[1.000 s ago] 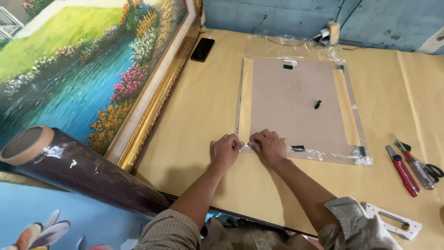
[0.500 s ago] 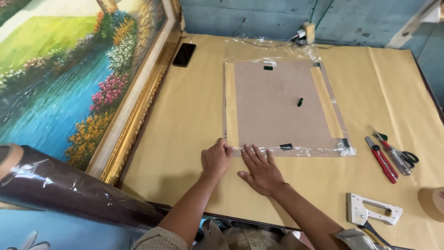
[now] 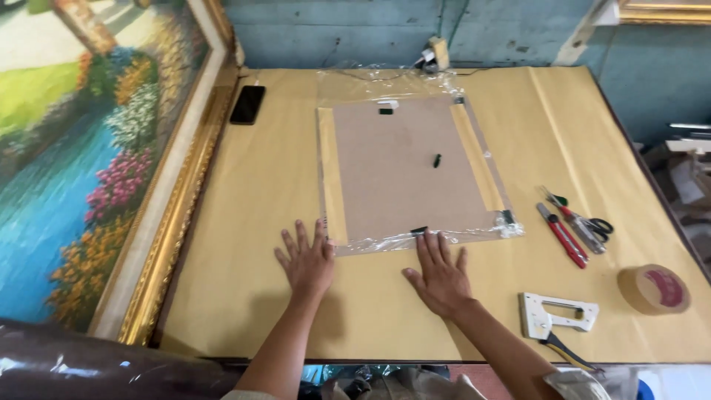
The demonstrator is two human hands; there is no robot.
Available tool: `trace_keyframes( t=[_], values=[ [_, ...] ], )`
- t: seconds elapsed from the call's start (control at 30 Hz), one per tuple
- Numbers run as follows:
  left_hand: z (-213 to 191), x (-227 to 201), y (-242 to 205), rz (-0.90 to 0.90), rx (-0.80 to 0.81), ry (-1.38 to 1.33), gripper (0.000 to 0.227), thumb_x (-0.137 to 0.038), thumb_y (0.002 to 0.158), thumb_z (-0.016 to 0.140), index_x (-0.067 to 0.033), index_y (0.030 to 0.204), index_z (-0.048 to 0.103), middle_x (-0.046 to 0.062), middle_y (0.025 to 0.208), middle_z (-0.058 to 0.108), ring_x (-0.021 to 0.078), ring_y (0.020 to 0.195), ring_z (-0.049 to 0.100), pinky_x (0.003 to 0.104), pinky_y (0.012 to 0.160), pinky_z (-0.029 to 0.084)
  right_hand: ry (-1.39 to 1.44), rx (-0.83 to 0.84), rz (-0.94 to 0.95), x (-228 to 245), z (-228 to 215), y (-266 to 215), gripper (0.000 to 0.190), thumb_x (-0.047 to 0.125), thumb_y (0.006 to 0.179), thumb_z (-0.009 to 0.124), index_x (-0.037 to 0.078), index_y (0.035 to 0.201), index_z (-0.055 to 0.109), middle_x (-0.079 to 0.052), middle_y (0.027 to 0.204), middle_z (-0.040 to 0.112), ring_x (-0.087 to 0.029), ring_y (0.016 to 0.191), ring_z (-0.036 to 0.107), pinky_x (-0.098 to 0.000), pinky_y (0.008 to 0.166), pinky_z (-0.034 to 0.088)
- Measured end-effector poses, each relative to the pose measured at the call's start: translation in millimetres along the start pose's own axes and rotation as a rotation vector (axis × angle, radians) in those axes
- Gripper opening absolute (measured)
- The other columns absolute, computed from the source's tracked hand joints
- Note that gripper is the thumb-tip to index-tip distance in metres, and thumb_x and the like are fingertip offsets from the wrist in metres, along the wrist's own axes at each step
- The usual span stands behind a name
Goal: Wrapping a framed photo in protective plastic film and securing it with tape.
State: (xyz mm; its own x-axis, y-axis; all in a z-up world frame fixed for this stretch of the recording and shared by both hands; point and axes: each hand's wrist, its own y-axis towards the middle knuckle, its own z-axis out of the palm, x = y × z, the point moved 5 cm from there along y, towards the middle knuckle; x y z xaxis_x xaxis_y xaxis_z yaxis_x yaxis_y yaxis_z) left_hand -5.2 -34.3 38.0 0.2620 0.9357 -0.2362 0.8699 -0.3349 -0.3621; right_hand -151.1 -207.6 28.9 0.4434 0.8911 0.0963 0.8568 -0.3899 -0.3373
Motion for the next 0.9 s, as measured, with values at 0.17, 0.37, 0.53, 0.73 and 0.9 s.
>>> trace_keyframes(
  t=[0.17,0.37,0.53,0.73,0.9],
  values=[
    [23,9,27,-0.059,-0.056,-0.105,0.054,-0.044,0.085,0.028,-0.0353,0.138,0.021,0.006,0.149,0.006,0.0346,0.135,-0.002,0.057,0.103,-0.002,0.130,-0.184,0.002,-29,3,11,0.052,0.049,0.085,0.028,0.025,0.131,0.027,0.003,0.141,0.020,-0.019,0.132,0.013,-0.0527,0.106,0.009],
    [59,25,77,-0.183,-0.205,-0.235,0.058,-0.040,0.075,0.049,-0.0371,0.131,0.032,0.004,0.144,0.015,0.0340,0.134,0.004,0.064,0.098,0.001,0.172,-0.711,0.240,-176,10,18,0.021,0.040,0.077,0.048,0.044,0.096,0.057,0.023,0.099,0.050,-0.007,0.101,0.047,-0.0356,0.082,0.038],
    [42,-59,28,0.042,-0.794,-0.181,0.050,-0.019,0.074,0.058,-0.0156,0.123,0.049,0.015,0.130,0.044,0.0395,0.124,0.033,0.062,0.095,0.022,0.230,-0.701,0.253,-251,0,33,0.027,0.036,0.077,0.058,0.044,0.102,0.056,0.020,0.100,0.054,-0.011,0.101,0.050,-0.0367,0.082,0.042],
    [88,-234,-4,0.798,-0.437,-0.316,0.041,-0.022,0.068,0.064,-0.0191,0.108,0.055,0.002,0.106,0.056,0.0270,0.106,0.048,0.049,0.091,0.027,0.496,-0.529,-0.163,-238,-33,65,0.033,0.018,0.080,0.052,0.030,0.109,0.060,0.006,0.104,0.064,-0.024,0.100,0.056,-0.0396,0.084,0.045],
    [134,-273,24,0.601,-0.120,-0.372,0.052,-0.041,0.057,0.067,-0.0278,0.104,0.050,-0.009,0.103,0.057,0.0178,0.104,0.048,0.042,0.095,0.023,0.338,0.075,-0.256,-243,-4,124,0.021,0.035,0.074,0.060,0.031,0.094,0.065,0.004,0.110,0.058,-0.030,0.110,0.049,-0.0461,0.087,0.039]
  ],
)
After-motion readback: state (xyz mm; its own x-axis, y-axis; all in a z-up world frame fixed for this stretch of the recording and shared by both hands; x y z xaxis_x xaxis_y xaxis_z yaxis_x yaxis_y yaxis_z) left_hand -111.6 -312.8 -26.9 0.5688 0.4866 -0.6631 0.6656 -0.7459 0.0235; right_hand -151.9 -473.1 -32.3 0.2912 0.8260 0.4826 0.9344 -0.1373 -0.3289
